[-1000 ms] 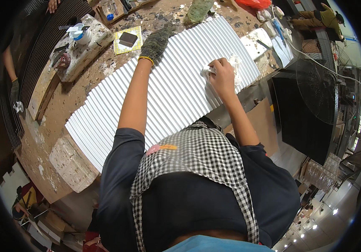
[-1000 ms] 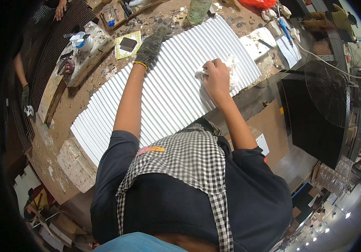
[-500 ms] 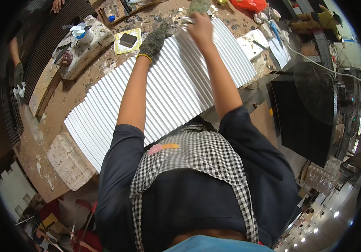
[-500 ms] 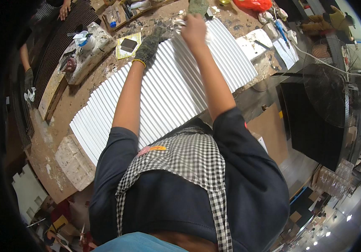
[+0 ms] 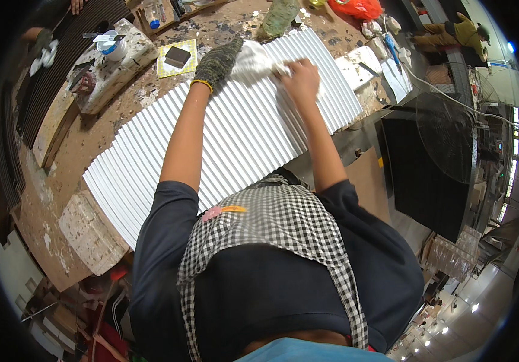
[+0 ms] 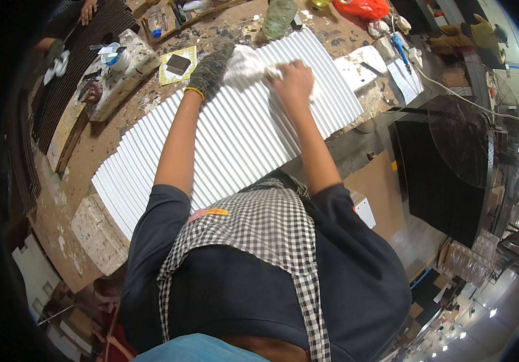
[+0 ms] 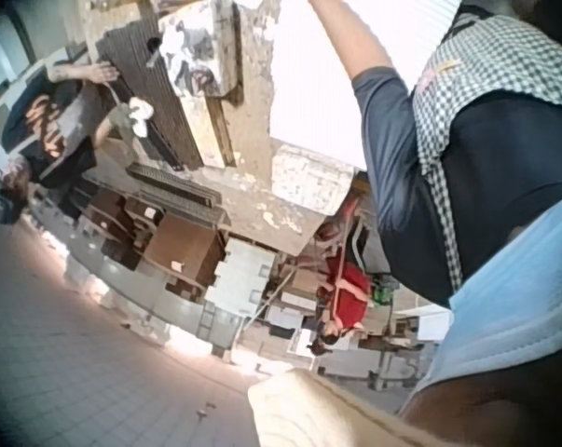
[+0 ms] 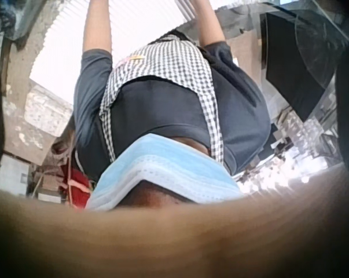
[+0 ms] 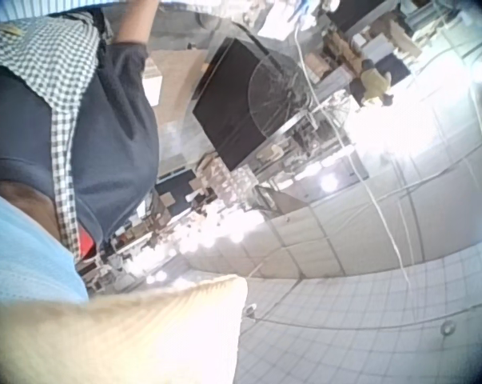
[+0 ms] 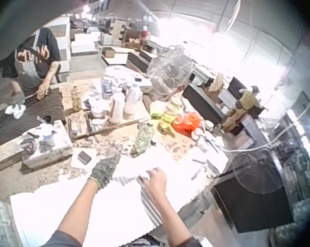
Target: The person wipes a white corrugated panel on a workbench using a white cloth. They repeatedly rub the surface, occasionally repositioning the cloth and adjusting their grip. The person also briefly handles a small black tool and a green bottle before returning to wiping.
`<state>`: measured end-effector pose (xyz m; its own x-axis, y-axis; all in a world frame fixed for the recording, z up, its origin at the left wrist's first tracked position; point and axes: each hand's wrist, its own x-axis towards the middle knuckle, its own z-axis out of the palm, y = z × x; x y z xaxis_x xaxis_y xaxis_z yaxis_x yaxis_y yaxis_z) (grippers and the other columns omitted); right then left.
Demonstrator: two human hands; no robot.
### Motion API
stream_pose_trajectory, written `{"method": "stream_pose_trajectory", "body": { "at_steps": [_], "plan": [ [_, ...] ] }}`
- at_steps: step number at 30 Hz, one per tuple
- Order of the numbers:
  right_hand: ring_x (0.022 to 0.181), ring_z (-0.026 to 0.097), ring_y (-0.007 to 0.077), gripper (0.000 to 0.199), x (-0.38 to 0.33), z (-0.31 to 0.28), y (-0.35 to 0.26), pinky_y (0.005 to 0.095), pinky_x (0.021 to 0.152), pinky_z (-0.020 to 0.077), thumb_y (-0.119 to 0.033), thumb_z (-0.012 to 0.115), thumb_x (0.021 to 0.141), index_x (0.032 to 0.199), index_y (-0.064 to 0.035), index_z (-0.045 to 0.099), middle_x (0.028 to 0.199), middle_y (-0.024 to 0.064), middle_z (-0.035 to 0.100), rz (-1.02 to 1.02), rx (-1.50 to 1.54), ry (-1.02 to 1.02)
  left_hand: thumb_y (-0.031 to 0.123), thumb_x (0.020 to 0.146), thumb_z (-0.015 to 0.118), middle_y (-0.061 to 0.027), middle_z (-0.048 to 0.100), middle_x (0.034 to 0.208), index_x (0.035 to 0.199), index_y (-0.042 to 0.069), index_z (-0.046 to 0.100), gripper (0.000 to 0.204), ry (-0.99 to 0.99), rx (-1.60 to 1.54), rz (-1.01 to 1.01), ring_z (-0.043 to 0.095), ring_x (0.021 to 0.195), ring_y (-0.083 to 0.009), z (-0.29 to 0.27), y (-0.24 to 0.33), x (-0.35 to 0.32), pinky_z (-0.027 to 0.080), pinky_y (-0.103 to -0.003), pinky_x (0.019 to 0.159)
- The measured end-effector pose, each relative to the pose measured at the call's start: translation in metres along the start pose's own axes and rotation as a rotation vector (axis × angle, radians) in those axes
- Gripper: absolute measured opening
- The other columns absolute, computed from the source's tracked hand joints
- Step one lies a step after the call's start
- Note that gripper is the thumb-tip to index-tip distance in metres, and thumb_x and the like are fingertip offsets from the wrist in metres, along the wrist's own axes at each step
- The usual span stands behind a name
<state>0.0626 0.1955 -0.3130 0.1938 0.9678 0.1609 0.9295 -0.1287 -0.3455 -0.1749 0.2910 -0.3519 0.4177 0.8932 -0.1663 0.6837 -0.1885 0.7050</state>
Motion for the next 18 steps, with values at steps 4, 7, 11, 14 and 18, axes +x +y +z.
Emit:
{"method": "stream_pose_trajectory", "body": {
  "at_steps": [4, 7, 11, 14, 18],
  "plan": [
    [0.114, 0.059, 0.0314, 0.037, 0.094, 0.036, -0.045, 0.0473, 0.096, 0.0477, -0.029, 0.081, 0.077, 0.114, -0.0250, 0.080, 0.120, 0.0089, 0.068, 0.009, -0.038, -0.111, 0.010, 0.102, 0.043, -0.0259, 0.056, 0.144, 0.155, 0.008, 0.040, 0.054, -0.037, 0.183, 0.081, 0.061, 0.124, -0.0401, -0.010, 0.018, -0.007, 0.047, -0.046, 0.108],
    [0.107, 0.066, 0.0330, 0.036, 0.124, 0.034, -0.047, 0.0453, 0.092, 0.0537, -0.034, 0.083, 0.075, 0.109, -0.0229, 0.081, 0.118, 0.0093, 0.070, -0.063, -0.007, -0.074, 0.011, 0.102, 0.041, -0.0235, 0.057, 0.144, 0.154, 0.009, 0.043, 0.052, 0.145, 0.213, 0.278, 0.060, 0.126, -0.0391, 0.012, -0.015, 0.009, 0.047, -0.046, 0.108],
    [0.096, 0.071, 0.0307, 0.021, 0.104, -0.066, -0.018, 0.0447, 0.078, 0.0551, -0.026, 0.079, 0.078, 0.094, -0.0123, 0.080, 0.100, 0.0102, 0.073, -0.345, -0.240, 0.089, 0.011, 0.101, 0.043, -0.0211, 0.057, 0.145, 0.151, 0.008, 0.047, 0.051, 0.145, 0.106, 0.216, 0.059, 0.128, -0.0378, 0.014, -0.033, 0.016, 0.046, -0.045, 0.109],
    [0.093, 0.070, 0.0294, 0.017, 0.055, -0.160, -0.012, 0.0446, 0.081, 0.0499, -0.022, 0.066, 0.089, 0.094, -0.0140, 0.080, 0.096, 0.0056, 0.076, -0.028, -0.806, -0.291, 0.010, 0.098, 0.047, -0.0193, 0.054, 0.149, 0.151, 0.009, 0.047, 0.053, 0.159, 0.207, 0.201, 0.056, 0.133, -0.0353, 0.030, -0.046, 0.014, 0.044, -0.044, 0.113],
    [0.114, 0.063, 0.0301, 0.023, 0.018, -0.159, -0.011, 0.0485, 0.089, 0.0478, -0.028, 0.066, 0.092, 0.105, -0.0127, 0.078, 0.125, 0.0098, 0.069, -0.098, -0.956, -0.386, 0.009, 0.096, 0.048, -0.0161, 0.052, 0.152, 0.152, 0.011, 0.047, 0.056, 0.084, 0.290, 0.210, 0.054, 0.136, -0.0339, 0.028, -0.035, 0.026, 0.043, -0.042, 0.116]
  ]
}}
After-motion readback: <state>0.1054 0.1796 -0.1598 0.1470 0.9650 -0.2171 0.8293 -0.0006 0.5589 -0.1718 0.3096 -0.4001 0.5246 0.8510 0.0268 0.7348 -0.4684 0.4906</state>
